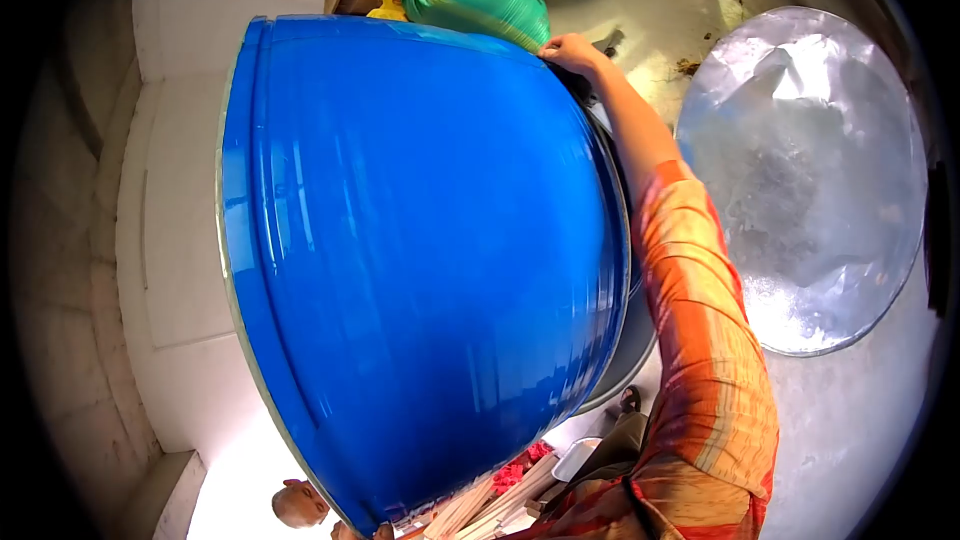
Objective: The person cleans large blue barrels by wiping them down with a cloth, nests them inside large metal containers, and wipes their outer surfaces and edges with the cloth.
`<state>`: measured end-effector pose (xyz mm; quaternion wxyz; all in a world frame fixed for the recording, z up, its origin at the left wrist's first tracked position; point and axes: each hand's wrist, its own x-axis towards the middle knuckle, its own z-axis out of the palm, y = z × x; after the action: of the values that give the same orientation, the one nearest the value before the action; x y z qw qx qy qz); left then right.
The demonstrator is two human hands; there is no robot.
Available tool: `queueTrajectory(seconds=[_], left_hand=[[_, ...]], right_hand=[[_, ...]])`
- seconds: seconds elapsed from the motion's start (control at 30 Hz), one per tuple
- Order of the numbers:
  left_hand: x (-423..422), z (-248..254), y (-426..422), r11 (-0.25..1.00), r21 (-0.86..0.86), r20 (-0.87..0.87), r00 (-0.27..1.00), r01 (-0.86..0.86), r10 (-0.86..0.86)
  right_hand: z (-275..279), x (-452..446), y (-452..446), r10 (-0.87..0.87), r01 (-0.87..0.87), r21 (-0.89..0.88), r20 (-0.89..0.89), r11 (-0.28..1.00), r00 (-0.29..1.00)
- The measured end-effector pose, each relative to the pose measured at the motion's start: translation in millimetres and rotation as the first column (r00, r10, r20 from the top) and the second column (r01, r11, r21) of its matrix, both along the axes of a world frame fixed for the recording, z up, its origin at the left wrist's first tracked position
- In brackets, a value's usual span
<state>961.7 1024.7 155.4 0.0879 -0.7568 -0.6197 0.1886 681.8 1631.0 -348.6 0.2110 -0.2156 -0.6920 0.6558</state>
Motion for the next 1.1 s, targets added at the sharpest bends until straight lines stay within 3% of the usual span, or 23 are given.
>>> queueTrajectory(seconds=[0.07,0.13,0.17,0.27,0.43,0.5,0.53,0.57,0.7,0.77,0.87,0.93,1.0,1.07,1.1], left_hand=[[-11.7,8.8,32.6,0.943,0.112,0.043,0.95,-0.313,0.311],[-18.1,10.4,62.2,0.733,0.209,0.172,0.762,-0.648,0.625],[-20.8,10.5,72.5,0.639,0.229,0.228,0.679,-0.734,0.698],[-15.4,12.2,86.9,0.482,0.209,0.346,0.525,-0.851,0.777],[33.6,-6.7,81.7,0.363,-0.017,0.479,0.311,-0.932,0.821],[42.2,-10.9,98.2,0.263,-0.041,0.589,0.19,-0.964,0.785],[45.0,-14.5,108.8,0.154,-0.067,0.683,0.067,-0.986,0.727],[45.2,-19.1,122.1,0.232,-0.032,0.701,0.143,-0.972,0.698],[44.2,-23.4,119.2,0.156,-0.035,0.714,0.084,-0.987,0.695],[43.1,-24.7,119.4,0.242,0.033,0.694,0.196,-0.97,0.692],[42.9,-20.2,114.3,0.233,-0.075,0.743,0.102,-0.969,0.662],[45.5,-19.8,123.8,0.2,-0.041,0.674,0.121,-0.979,0.729],[43.8,-20.3,119.6,0.277,-0.071,0.716,0.144,-0.958,0.683],[45.4,-18.8,113.9,0.267,-0.062,0.748,0.132,-0.962,0.65],[40.5,-21.5,109.9,0.28,-0.082,0.769,0.118,-0.956,0.628]], right_hand=[[1.0,11.5,0.6,0.09,-0.089,0.019,-0.053,0.996,0.995],[1.3,31.7,-2.9,0.124,-0.123,0.025,-0.026,0.992,0.992],[6.0,39.8,-5.5,0.158,-0.157,0.037,-0.024,0.987,0.987],[19.6,86.8,-27.1,0.103,-0.1,0.113,-0.016,0.988,0.995],[50.3,173.2,-89.4,-0.098,0.073,0.112,0.241,0.991,0.965],[62.5,205.5,-116.5,-0.183,0.145,0.157,0.265,0.977,0.947],[61.1,216.1,-129.7,-0.251,0.199,0.232,0.223,0.952,0.942],[57.3,223.7,-140.3,-0.29,0.232,0.258,0.214,0.938,0.933],[58.0,244.8,-181.4,-0.377,0.331,0.239,0.179,0.913,0.909],[59.5,255.2,-191.3,-0.387,0.34,0.243,0.184,0.909,0.903],[64.0,271.4,-208.2,-0.369,0.312,0.266,0.204,0.912,0.907],[62.3,285.9,-225.9,-0.281,0.199,0.281,0.292,0.939,0.914],[62.8,302.3,-236.8,-0.295,0.214,0.31,0.244,0.926,0.924],[65.7,322.4,-259.3,-0.157,0.099,0.212,0.28,0.972,0.947],[64.2,335.4,-276.0,-0.174,0.148,0.111,0.283,0.983,0.943]])
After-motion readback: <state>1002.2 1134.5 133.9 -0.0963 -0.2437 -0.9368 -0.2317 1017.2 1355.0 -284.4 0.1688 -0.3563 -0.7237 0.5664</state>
